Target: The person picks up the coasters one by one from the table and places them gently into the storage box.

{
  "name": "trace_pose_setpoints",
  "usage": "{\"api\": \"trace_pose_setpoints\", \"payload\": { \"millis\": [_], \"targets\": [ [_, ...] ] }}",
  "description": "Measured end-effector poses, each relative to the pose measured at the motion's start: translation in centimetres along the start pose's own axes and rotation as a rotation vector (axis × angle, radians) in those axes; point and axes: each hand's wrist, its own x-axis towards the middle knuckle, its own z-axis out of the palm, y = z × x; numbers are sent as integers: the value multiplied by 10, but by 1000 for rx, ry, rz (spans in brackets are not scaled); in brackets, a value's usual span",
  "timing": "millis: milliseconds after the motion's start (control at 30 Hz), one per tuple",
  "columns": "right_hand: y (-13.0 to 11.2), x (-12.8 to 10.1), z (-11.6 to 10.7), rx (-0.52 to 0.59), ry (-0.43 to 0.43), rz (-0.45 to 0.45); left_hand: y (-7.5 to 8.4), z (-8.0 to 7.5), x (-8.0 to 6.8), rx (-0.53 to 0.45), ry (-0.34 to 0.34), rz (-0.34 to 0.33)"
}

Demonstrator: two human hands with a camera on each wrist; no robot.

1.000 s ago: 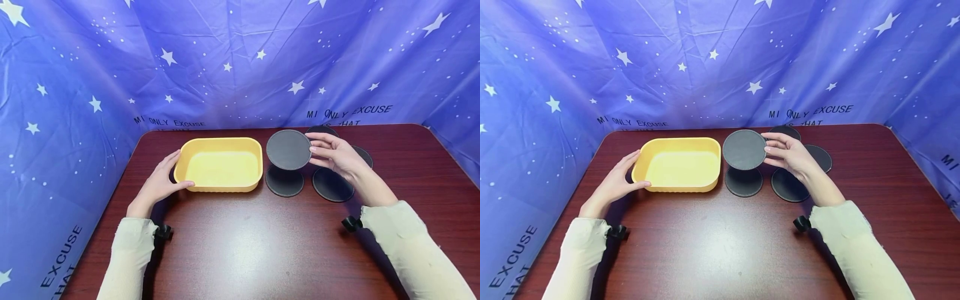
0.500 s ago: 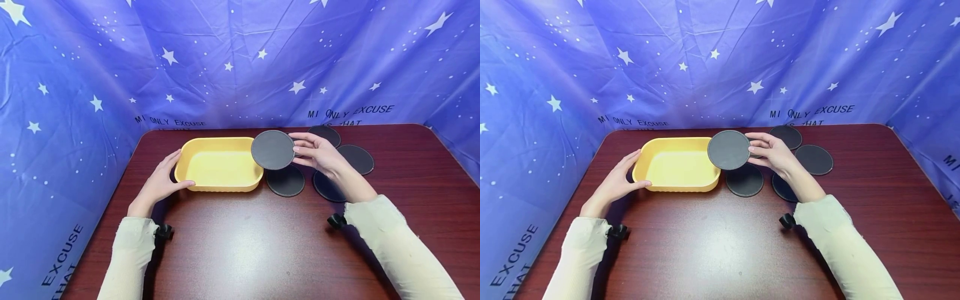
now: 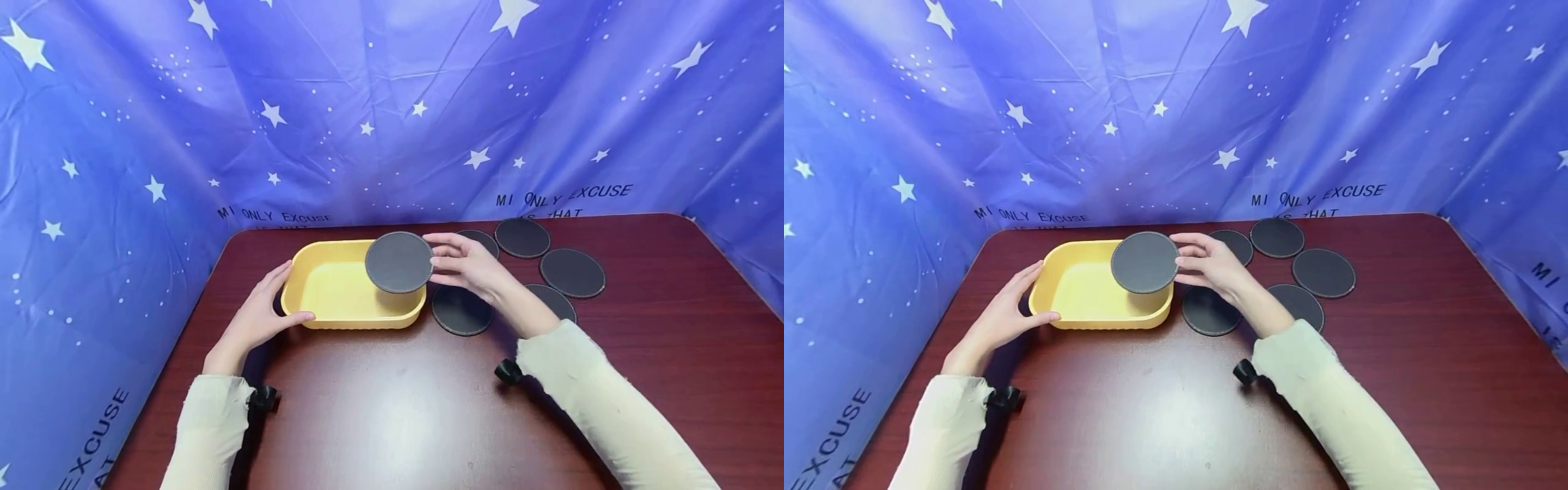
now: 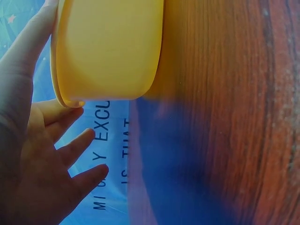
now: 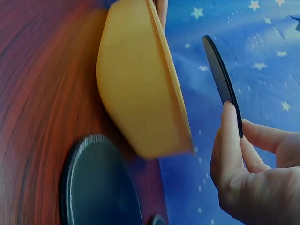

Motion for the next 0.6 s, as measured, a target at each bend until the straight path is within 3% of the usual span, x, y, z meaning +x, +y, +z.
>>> {"api": "trace_pose_setpoints", "payload": {
  "millis": [267, 600],
  "targets": [
    [4, 20, 44, 45, -38, 2, -2, 2, -1, -16, 24, 15],
    [13, 36, 72, 27, -38, 46, 0, 3, -3, -17, 25, 17]
  ]
}}
